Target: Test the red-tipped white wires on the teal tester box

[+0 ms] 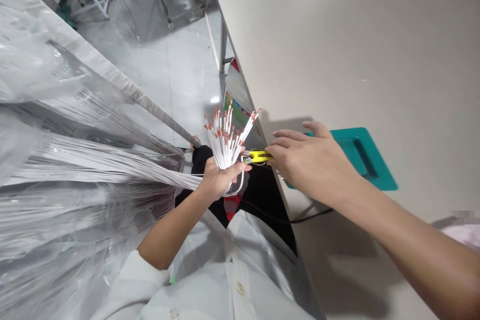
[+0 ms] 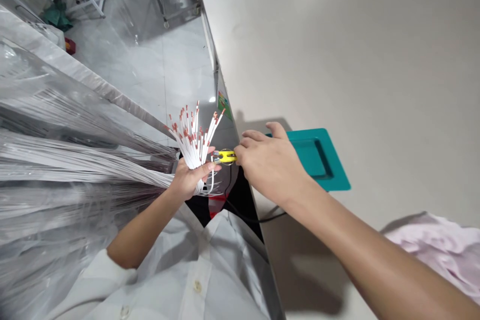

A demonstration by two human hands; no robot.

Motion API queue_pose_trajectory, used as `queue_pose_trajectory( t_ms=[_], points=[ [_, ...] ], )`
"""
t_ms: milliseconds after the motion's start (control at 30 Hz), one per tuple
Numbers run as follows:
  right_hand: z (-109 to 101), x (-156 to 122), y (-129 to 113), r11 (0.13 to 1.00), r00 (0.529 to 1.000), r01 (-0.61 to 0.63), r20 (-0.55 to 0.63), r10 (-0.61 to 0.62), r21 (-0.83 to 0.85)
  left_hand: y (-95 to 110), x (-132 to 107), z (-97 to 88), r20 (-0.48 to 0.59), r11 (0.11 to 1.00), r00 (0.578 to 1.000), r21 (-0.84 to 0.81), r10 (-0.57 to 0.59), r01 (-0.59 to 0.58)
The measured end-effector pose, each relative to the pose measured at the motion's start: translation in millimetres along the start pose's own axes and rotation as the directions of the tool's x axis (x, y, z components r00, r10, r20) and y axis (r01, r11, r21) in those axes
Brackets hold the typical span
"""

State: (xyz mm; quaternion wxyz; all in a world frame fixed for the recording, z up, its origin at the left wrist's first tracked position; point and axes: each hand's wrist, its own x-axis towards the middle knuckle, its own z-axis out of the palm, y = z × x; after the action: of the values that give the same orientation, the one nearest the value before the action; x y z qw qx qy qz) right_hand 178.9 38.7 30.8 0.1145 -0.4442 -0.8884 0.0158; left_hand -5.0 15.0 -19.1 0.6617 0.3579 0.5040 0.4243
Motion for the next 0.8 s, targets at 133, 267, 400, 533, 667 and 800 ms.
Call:
queue_pose_trajectory(
  t_ms=[133,267,400,533,667,800],
  points=[
    [-1.1,0.9,-0.6,1.000,1.000,-0.015,0.008,0.015,0.026,0.2,-0.1,0.9,0.008,1.000,1.000,0.018,0.008,-0.008],
    [-2.2,1.3,-1.3,0.999,0.999,0.009,0.034,-0.008,-0.033,-4.3,0.8,1.1,0.008,0.999,1.000,0.044,0.014,-0.015],
    [0.9,-0.8,-1.8,0.987,0.999,0.009,0.035,-0.004,-0.160,-7.2,0.6,0.3,-0.016,0.998,1.000,0.066,0.017,-0.016],
    [7.4,-2.6,1.1,0.987,1.000,-0.014,0.022,0.017,-0.161,-4.3,-2.1,-1.8,-0.056,0.995,0.998,0.097,0.012,-0.006],
    [5.4,-2.5,3.2,0.992,1.000,-0.008,0.011,0.010,-0.123,0.3,-6.5,-4.8,-0.035,0.996,0.999,0.091,0.002,0.001],
    [-5.4,-7.2,-14.3,1.000,0.992,-0.013,-0.124,0.015,0.016,5.3,-14.0,-10.9,-0.029,0.996,1.000,0.087,-0.005,0.008]
  ],
)
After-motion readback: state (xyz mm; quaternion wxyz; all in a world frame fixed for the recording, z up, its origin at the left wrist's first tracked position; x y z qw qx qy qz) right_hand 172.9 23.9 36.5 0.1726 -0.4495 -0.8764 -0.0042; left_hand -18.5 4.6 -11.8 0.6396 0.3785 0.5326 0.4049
